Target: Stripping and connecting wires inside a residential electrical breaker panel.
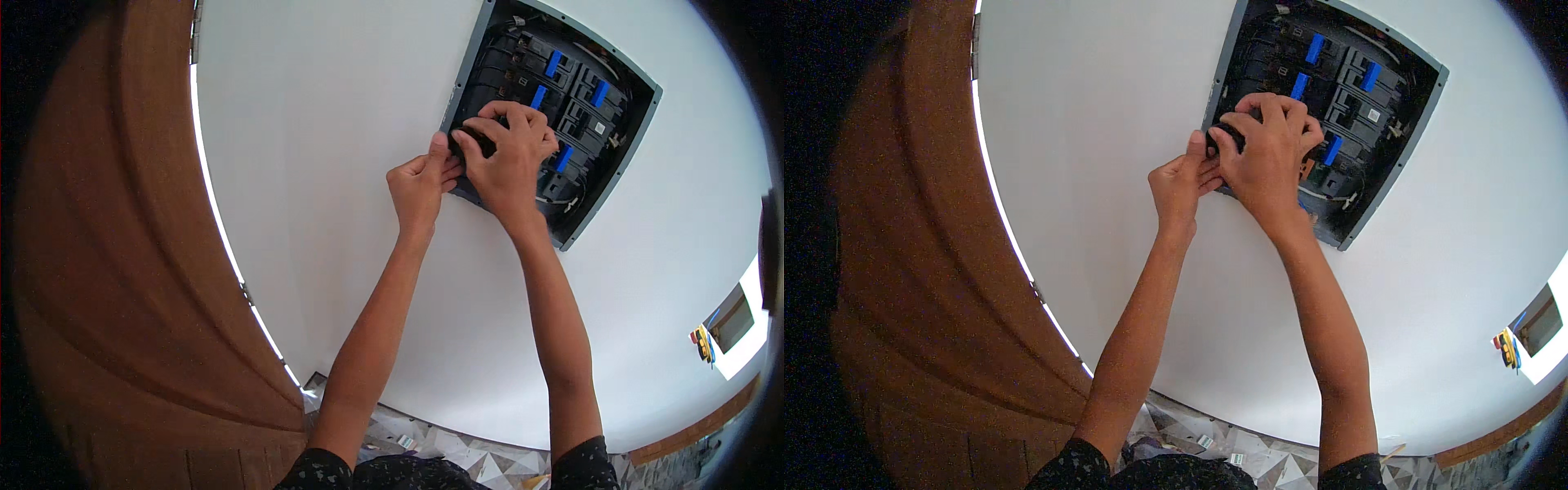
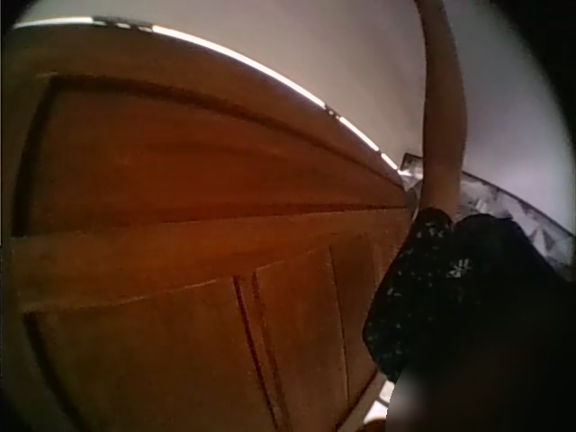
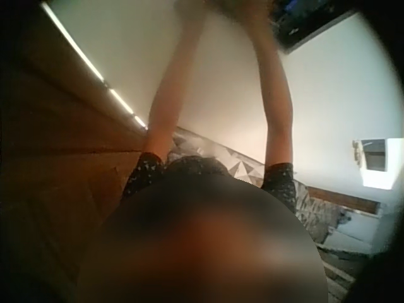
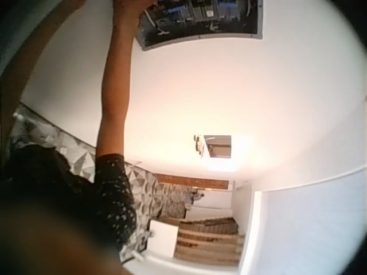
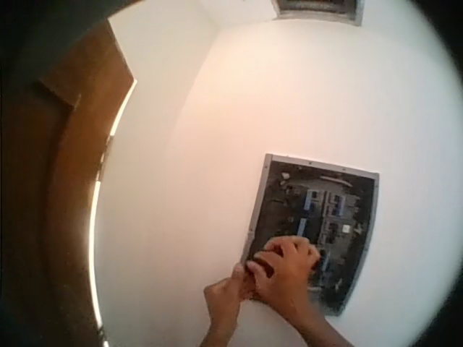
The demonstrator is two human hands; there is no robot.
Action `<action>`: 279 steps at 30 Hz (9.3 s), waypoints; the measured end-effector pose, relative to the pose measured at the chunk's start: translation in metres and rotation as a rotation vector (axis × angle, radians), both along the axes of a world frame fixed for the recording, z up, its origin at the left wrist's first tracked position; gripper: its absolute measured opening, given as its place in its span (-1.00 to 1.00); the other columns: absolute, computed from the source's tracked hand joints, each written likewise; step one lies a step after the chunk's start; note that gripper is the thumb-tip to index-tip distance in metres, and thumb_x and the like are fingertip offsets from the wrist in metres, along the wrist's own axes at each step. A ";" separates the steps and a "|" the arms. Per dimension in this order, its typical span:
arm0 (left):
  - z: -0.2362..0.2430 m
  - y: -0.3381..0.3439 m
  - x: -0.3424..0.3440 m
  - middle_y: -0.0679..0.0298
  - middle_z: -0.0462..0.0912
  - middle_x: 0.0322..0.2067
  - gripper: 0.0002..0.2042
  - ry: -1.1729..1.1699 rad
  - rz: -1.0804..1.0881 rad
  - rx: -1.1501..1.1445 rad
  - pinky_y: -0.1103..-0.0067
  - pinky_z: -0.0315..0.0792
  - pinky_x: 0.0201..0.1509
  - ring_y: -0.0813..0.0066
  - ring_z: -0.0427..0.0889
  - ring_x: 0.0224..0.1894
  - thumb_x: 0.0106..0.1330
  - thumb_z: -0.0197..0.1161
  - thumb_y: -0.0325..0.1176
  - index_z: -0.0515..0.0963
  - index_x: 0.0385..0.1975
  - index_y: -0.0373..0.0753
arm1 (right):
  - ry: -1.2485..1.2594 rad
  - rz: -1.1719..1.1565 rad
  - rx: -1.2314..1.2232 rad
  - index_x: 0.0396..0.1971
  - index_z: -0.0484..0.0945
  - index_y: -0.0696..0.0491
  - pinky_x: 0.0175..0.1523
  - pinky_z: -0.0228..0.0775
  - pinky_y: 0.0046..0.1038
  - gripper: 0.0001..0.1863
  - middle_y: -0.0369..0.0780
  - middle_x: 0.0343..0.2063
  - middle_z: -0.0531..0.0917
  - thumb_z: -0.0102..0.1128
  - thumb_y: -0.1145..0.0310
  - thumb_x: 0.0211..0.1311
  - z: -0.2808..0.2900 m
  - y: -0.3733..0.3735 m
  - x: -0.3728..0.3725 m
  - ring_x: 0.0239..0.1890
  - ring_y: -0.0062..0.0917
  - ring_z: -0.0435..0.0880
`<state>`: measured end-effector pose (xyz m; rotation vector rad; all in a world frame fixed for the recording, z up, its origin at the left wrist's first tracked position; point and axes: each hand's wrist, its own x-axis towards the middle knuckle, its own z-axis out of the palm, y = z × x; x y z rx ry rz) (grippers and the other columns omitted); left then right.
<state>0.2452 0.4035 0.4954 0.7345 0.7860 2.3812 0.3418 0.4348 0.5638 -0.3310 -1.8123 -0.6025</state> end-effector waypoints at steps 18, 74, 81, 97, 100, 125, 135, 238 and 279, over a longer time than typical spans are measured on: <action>-0.003 0.002 -0.006 0.18 0.70 -0.50 -0.51 0.153 0.056 -0.026 0.67 0.56 -0.41 0.48 0.73 -0.44 0.28 0.35 0.00 0.68 -0.40 -0.47 | -0.118 -0.001 -0.273 -0.38 0.75 0.04 0.24 0.02 -0.28 -0.90 -0.36 -0.12 0.60 0.38 0.41 0.08 0.009 -0.013 0.007 0.09 -0.42 0.41; 0.014 0.026 -0.037 0.36 0.51 0.16 -0.92 1.174 1.351 0.148 0.03 0.03 0.33 0.29 0.42 0.19 0.02 0.34 -0.48 0.65 -0.64 -0.11 | 0.003 0.206 -0.324 -0.28 0.68 0.12 0.06 0.38 -0.41 -0.87 -0.11 -0.08 0.60 0.30 0.51 0.16 -0.014 -0.001 0.169 0.02 -0.40 0.52; 0.006 0.040 -0.039 0.30 0.49 0.23 -0.83 1.166 1.301 0.080 -0.02 -0.03 0.34 0.22 0.37 0.25 0.00 0.37 -0.43 0.55 -0.76 -0.12 | 0.001 0.229 -0.393 -0.35 0.67 0.15 0.08 0.33 -0.37 -0.91 -0.13 -0.15 0.60 0.30 0.49 0.14 -0.030 -0.002 0.178 -0.01 -0.38 0.51; 0.002 0.052 -0.042 0.35 0.45 0.25 -0.87 1.057 1.267 0.228 -0.03 -0.04 0.31 0.28 0.31 0.28 -0.08 0.44 -0.40 0.62 -0.75 -0.07 | 0.009 0.169 -0.441 -0.34 0.68 0.13 0.05 0.32 -0.35 -0.87 -0.09 -0.15 0.58 0.31 0.38 0.20 -0.037 -0.001 0.201 -0.02 -0.36 0.49; 0.002 0.054 -0.042 0.31 0.42 0.27 -0.90 1.021 1.249 0.254 -0.04 -0.03 0.30 0.23 0.30 0.29 -0.09 0.45 -0.41 0.65 -0.73 -0.08 | 0.007 0.134 -0.449 -0.35 0.69 0.13 0.03 0.32 -0.36 -0.85 -0.10 -0.15 0.58 0.32 0.35 0.21 -0.039 -0.001 0.201 -0.02 -0.36 0.49; -0.004 0.058 -0.043 0.14 0.47 0.20 -0.81 0.871 1.076 0.372 -0.19 -0.01 0.29 0.10 0.31 0.26 -0.07 0.32 -0.50 0.49 -0.85 -0.23 | 0.062 0.006 -0.534 -0.37 0.70 0.12 0.01 0.33 -0.42 -0.84 -0.15 -0.22 0.58 0.35 0.34 0.17 -0.059 0.017 0.202 -0.06 -0.41 0.49; -0.001 0.062 -0.042 0.14 0.46 0.21 -0.80 0.846 1.085 0.390 -0.18 0.02 0.27 0.11 0.32 0.25 -0.05 0.32 -0.53 0.50 -0.84 -0.24 | 0.051 0.109 -0.448 -0.37 0.66 0.14 -0.09 0.27 -0.51 -0.85 -0.15 -0.26 0.52 0.35 0.36 0.18 -0.066 0.033 0.206 -0.17 -0.46 0.44; 0.017 0.047 -0.049 0.13 0.23 0.39 -0.86 1.238 0.943 0.225 -0.03 -0.20 0.44 0.16 0.12 0.45 -0.08 0.46 -0.59 0.69 -0.61 -0.15 | 0.015 0.226 -0.581 -0.47 0.68 0.11 0.02 0.28 -0.42 -0.88 -0.24 -0.28 0.52 0.42 0.42 -0.01 -0.060 0.027 0.197 -0.12 -0.48 0.44; 0.025 0.092 -0.072 -0.11 0.28 0.31 -0.91 1.097 1.413 0.961 -0.16 -0.08 0.34 -0.08 0.16 0.40 0.02 0.40 -0.61 0.70 -0.50 -0.26 | -0.017 0.199 -0.595 -0.39 0.73 0.07 0.00 0.33 -0.45 -0.90 -0.28 -0.30 0.52 0.43 0.46 0.06 -0.055 0.028 0.194 -0.15 -0.52 0.45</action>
